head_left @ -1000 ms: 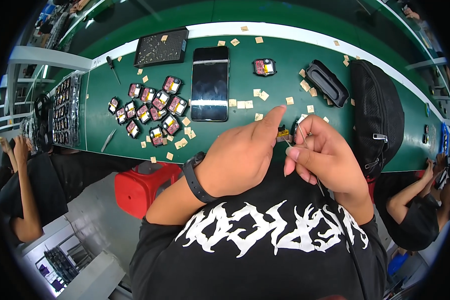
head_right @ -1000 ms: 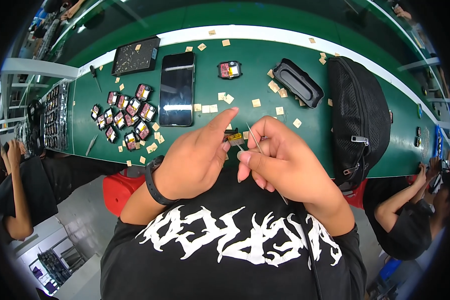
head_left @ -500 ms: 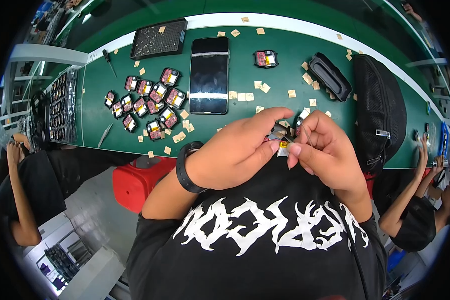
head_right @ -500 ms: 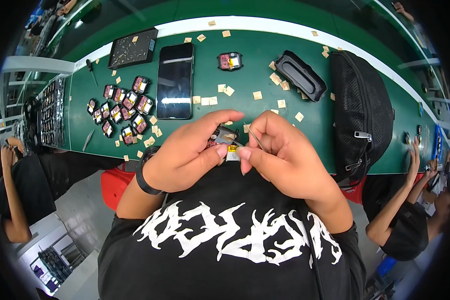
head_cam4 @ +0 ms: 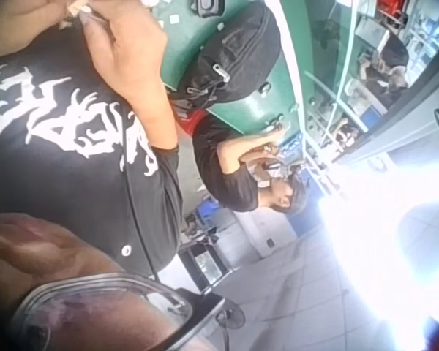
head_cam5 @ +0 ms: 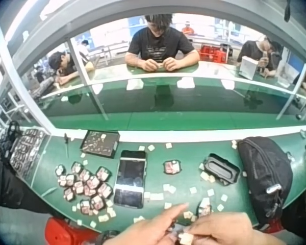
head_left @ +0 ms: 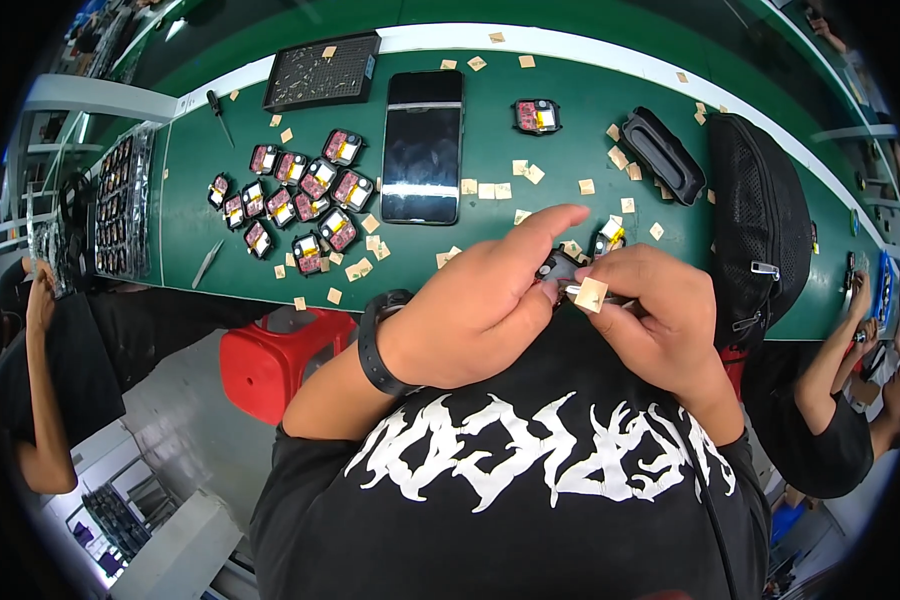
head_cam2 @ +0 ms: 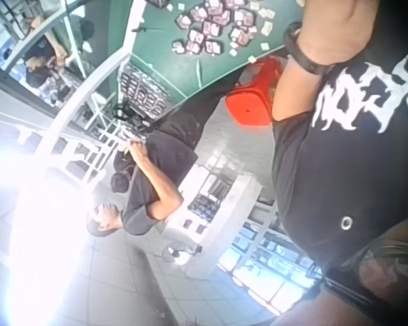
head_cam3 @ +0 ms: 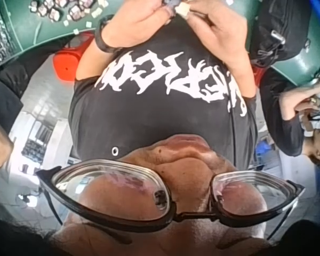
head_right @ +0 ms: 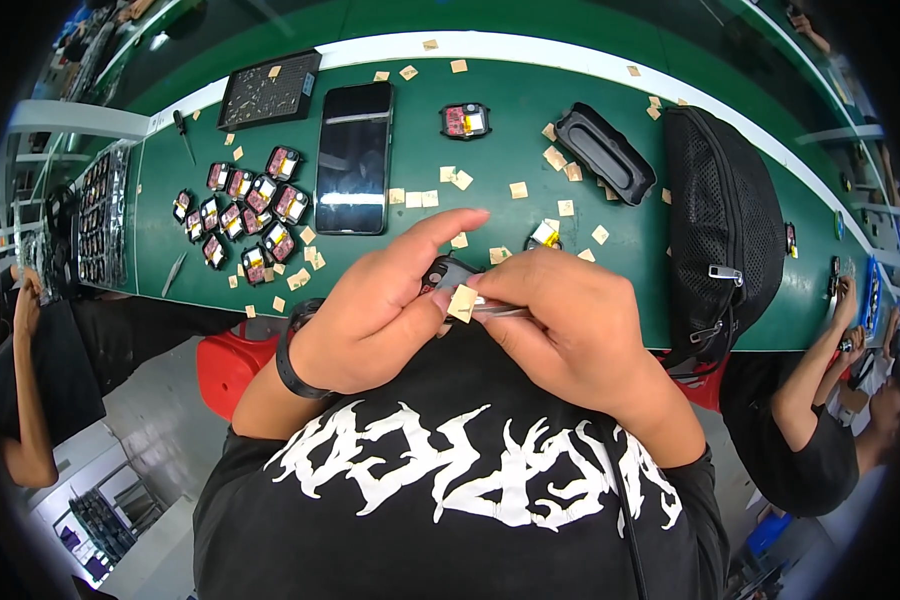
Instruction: The person is seen assembling small electronic components at a workbench, involving placing pieces and using a small screwdriver.
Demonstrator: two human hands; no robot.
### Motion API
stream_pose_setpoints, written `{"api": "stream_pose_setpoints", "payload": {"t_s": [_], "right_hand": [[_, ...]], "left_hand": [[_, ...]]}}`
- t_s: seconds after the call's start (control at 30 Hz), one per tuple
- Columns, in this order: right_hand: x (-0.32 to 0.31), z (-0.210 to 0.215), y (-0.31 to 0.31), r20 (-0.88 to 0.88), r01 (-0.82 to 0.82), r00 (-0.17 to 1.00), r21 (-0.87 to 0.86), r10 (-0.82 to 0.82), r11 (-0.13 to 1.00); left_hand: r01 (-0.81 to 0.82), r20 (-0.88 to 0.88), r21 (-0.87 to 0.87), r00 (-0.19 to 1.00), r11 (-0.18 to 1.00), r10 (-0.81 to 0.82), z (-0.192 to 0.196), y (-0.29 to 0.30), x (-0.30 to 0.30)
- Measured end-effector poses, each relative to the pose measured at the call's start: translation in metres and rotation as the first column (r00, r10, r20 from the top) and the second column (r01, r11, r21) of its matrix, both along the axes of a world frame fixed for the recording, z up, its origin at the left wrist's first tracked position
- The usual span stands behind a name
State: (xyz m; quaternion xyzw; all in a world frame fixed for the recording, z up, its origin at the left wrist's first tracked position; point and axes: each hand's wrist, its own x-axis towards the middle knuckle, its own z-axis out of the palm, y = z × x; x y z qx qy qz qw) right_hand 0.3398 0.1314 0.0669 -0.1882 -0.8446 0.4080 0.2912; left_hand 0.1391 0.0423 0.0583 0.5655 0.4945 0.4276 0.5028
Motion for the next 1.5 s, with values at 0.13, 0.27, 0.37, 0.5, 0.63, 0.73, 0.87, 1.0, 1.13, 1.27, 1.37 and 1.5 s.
{"api": "stream_pose_setpoints", "payload": {"t_s": [0.13, 0.27, 0.37, 0.5, 0.63, 0.73, 0.87, 1.0, 1.13, 1.27, 1.37, 1.5], "right_hand": [[0.001, 0.001, -0.011, 0.045, 0.142, 0.990, -0.368, -0.134, 0.919], [-0.004, 0.007, -0.005, 0.106, 0.079, 0.992, -0.123, -0.066, 0.989], [-0.005, 0.002, -0.007, 0.082, 0.085, 0.993, -0.034, -0.082, 0.996], [-0.002, 0.008, -0.009, 0.178, 0.159, 0.975, -0.131, -0.134, 0.979], [-0.001, -0.001, -0.019, 0.140, 0.278, 0.960, -0.529, -0.241, 0.802], [-0.005, -0.019, -0.016, 0.004, 0.195, 0.979, -0.319, -0.205, 0.927], [-0.002, -0.011, -0.019, 0.163, 0.286, 0.958, -0.487, -0.236, 0.825], [-0.004, -0.021, -0.020, 0.084, 0.285, 0.949, -0.644, -0.304, 0.710], [-0.006, -0.026, -0.015, 0.056, 0.252, 0.956, -0.662, -0.289, 0.705], [-0.013, -0.026, -0.013, -0.057, 0.125, 0.936, -0.869, -0.348, 0.478], [-0.015, -0.025, -0.007, 0.048, 0.159, 0.960, -0.906, -0.277, 0.393], [-0.013, -0.021, -0.002, 0.054, 0.158, 0.970, -0.882, -0.238, 0.444]], "left_hand": [[-0.066, -0.115, 0.008, 0.991, 0.998, 0.066, 0.003, -0.001, 0.002], [-0.076, -0.206, 0.107, 0.974, 0.991, 0.097, -0.007, -0.002, 0.004], [-0.078, -0.210, 0.116, 0.972, 0.990, 0.101, -0.011, -0.002, 0.005], [-0.053, -0.210, 0.037, 0.976, 0.998, 0.060, -0.001, 0.000, 0.002], [-0.064, -0.144, 0.077, 0.987, 0.995, 0.075, -0.006, 0.001, 0.005], [-0.092, -0.147, 0.133, 0.983, 0.987, 0.111, -0.013, 0.000, 0.009], [-0.102, -0.144, 0.119, 0.982, 0.988, 0.119, -0.013, -0.002, 0.011], [-0.059, -0.267, 0.167, 0.958, 0.984, 0.103, -0.020, -0.003, 0.012], [-0.012, -0.213, 0.153, 0.976, 0.988, 0.045, -0.020, -0.003, 0.010], [0.007, -0.078, 0.146, 0.997, 0.989, 0.005, -0.027, -0.007, 0.014], [0.037, -0.033, 0.079, 0.999, 0.996, -0.035, -0.030, -0.007, 0.011], [-0.001, 0.252, -0.126, 0.967, 0.992, 0.033, -0.024, -0.012, 0.008]]}}
